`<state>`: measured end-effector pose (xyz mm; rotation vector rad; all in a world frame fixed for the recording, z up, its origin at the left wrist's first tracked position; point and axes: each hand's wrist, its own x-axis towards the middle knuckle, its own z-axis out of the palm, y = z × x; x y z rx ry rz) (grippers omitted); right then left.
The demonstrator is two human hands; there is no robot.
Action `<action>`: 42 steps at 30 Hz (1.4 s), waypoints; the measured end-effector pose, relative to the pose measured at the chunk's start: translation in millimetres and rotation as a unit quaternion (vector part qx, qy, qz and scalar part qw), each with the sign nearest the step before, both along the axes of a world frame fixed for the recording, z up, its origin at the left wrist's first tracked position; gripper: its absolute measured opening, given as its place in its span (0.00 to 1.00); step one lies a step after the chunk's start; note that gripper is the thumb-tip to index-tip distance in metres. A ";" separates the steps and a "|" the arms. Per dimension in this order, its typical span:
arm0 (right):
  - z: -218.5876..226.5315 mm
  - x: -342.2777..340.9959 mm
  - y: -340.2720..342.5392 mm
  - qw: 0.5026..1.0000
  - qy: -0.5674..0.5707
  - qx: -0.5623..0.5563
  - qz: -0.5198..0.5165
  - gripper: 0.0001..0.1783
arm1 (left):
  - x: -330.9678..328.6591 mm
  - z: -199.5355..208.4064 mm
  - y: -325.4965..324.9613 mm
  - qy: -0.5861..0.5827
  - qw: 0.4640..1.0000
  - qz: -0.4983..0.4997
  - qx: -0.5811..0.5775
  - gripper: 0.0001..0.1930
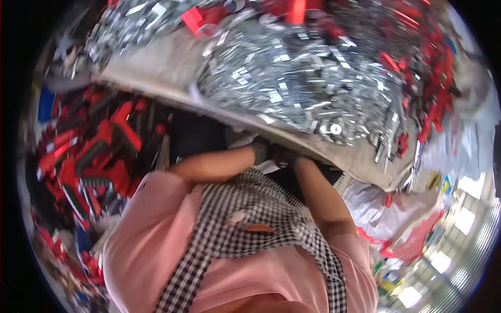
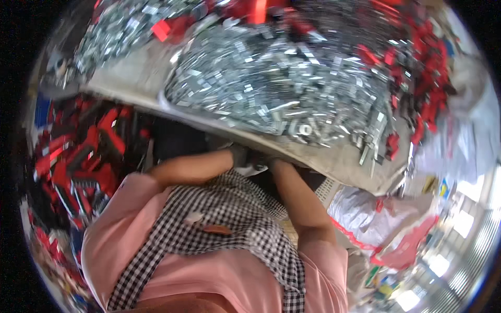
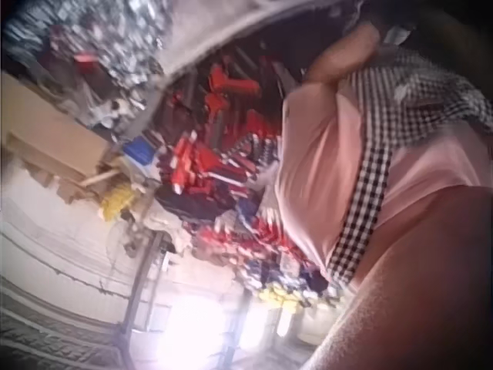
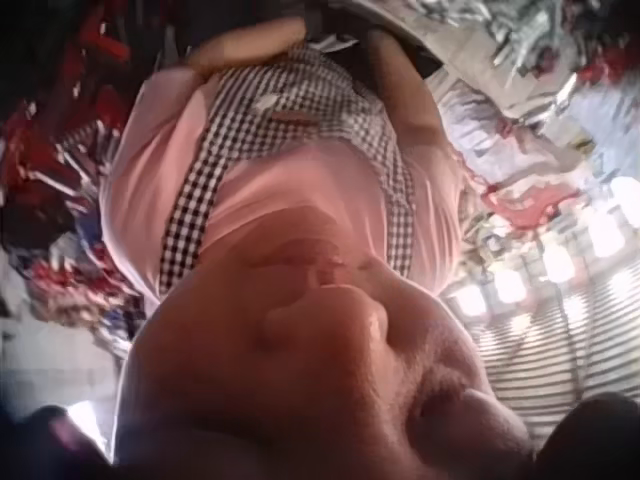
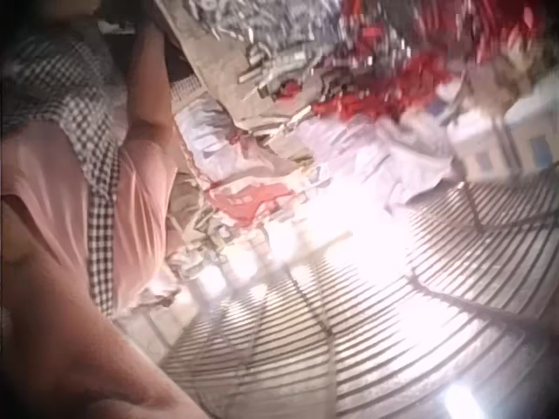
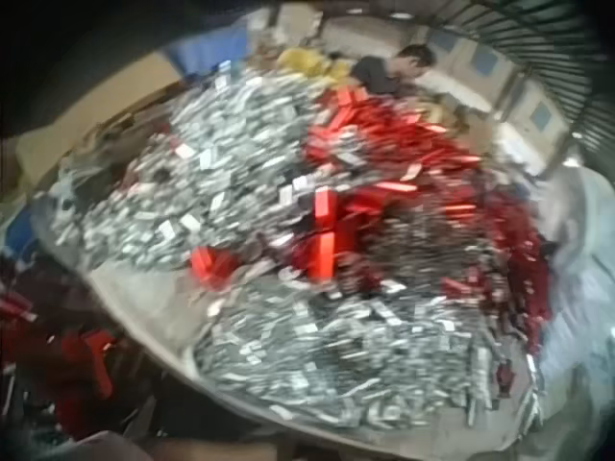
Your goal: Assembling metal hardware components by hand and using a manual press tool.
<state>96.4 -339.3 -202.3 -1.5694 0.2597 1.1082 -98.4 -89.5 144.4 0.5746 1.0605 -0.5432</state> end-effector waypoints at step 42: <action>68.2 -50.7 6.9 0.792 -0.358 -0.035 0.493 0.25 | 23.2 -401.3 -101.7 -0.546 0.527 -0.490 0.428 0.19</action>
